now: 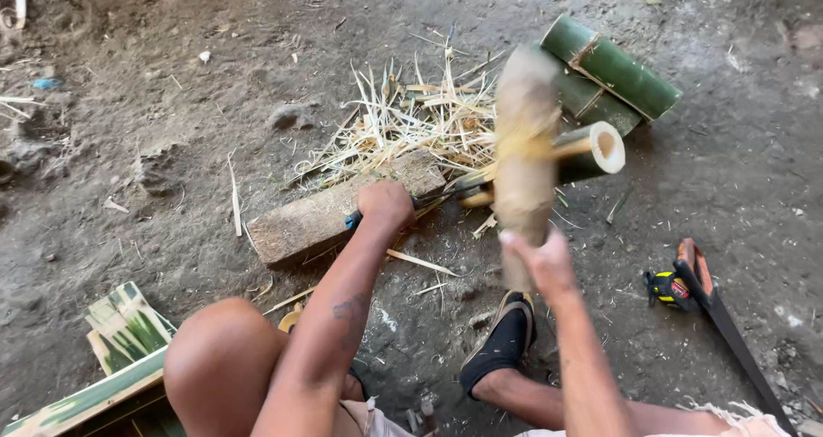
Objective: The person uses a machete and a wooden mallet to split a bamboo tube into smaller sections. They position the bamboo on a wooden block, strike the machete with the mallet to drive it through the material, and then separate the split pieces by hand.
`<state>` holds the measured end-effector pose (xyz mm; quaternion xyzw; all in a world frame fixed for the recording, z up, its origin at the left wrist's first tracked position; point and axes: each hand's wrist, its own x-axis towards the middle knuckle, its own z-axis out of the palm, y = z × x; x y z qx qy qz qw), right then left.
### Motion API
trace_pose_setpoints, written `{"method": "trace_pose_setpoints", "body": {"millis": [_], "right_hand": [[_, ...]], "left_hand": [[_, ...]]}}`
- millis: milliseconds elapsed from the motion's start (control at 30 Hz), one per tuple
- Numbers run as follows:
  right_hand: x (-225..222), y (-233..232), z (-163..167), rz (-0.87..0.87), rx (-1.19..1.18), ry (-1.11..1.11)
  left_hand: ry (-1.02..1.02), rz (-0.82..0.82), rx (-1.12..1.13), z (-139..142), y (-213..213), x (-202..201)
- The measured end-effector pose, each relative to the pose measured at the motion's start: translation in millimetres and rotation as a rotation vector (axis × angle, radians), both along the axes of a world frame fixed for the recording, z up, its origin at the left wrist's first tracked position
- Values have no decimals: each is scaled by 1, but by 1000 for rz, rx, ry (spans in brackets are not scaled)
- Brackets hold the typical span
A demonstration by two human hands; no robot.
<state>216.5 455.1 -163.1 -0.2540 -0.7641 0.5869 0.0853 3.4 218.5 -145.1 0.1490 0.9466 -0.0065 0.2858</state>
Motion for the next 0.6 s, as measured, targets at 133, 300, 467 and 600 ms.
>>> {"method": "trace_pose_setpoints", "body": {"millis": [133, 300, 467, 600], "right_hand": [[-6, 21, 134, -46, 23, 429], [-38, -15, 131, -319, 158, 827], [-16, -49, -39, -20, -219, -214], [1, -19, -45, -100, -281, -240]], "left_hand": [[6, -11, -16, 4, 9, -14], [-11, -38, -54, 5, 33, -23], [93, -97, -36, -9, 42, -30], [-58, 35, -51, -10, 42, -38]]}}
